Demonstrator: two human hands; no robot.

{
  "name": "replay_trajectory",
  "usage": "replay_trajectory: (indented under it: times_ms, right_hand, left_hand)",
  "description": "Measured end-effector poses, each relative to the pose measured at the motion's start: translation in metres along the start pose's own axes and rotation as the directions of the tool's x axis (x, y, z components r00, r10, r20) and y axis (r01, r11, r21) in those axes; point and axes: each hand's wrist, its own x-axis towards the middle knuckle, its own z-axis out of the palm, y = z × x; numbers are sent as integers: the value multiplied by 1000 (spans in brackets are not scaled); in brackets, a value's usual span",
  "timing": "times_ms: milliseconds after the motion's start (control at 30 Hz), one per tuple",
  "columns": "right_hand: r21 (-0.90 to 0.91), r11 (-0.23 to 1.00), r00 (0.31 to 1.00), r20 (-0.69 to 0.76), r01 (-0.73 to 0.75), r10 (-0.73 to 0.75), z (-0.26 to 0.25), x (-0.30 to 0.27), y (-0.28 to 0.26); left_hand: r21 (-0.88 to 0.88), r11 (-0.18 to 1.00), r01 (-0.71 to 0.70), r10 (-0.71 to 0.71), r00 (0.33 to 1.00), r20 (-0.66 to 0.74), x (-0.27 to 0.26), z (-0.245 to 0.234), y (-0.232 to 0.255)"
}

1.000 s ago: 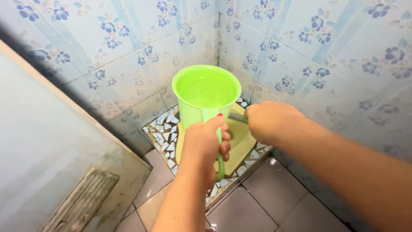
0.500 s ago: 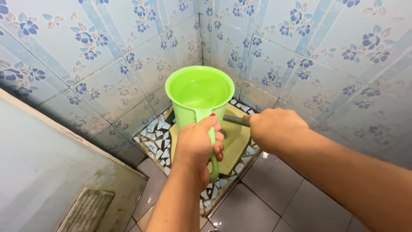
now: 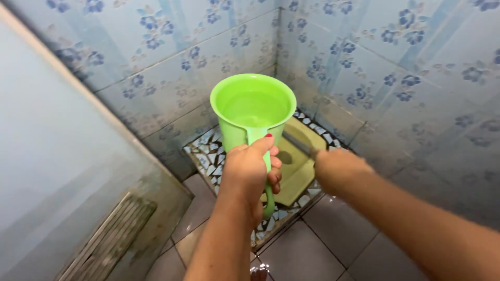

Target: The person repeatedly scoops water from a built-in reservoir using a green plastic mug and pours it into a squat toilet to flush it. Later, the person uses a long-handled brush to scrub the inside of the toilet bowl.

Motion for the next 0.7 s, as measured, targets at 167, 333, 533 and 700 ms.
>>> replay_trajectory:
  times_ms: [167,333,533,700]
  right_hand:
    - [-67,986,988,38,152,-150,18,-41,-22]
    - [-161,970,981,93,184,-171,9,-23,5]
    - [-119,992,996,86,35,-25,15,14,66]
    - [75,996,997,64,-43,38,45,36,89]
  left_hand:
    - [10,1000,-12,12,999,-42,-10,-14,-1]
    - [-34,999,-17,14,995,-95,-16,-21,-8]
    - [-68,998,-17,10,994,-109,-21,-10,-20]
    - [-48,999,-24,21,998,-58,-24,10,-33]
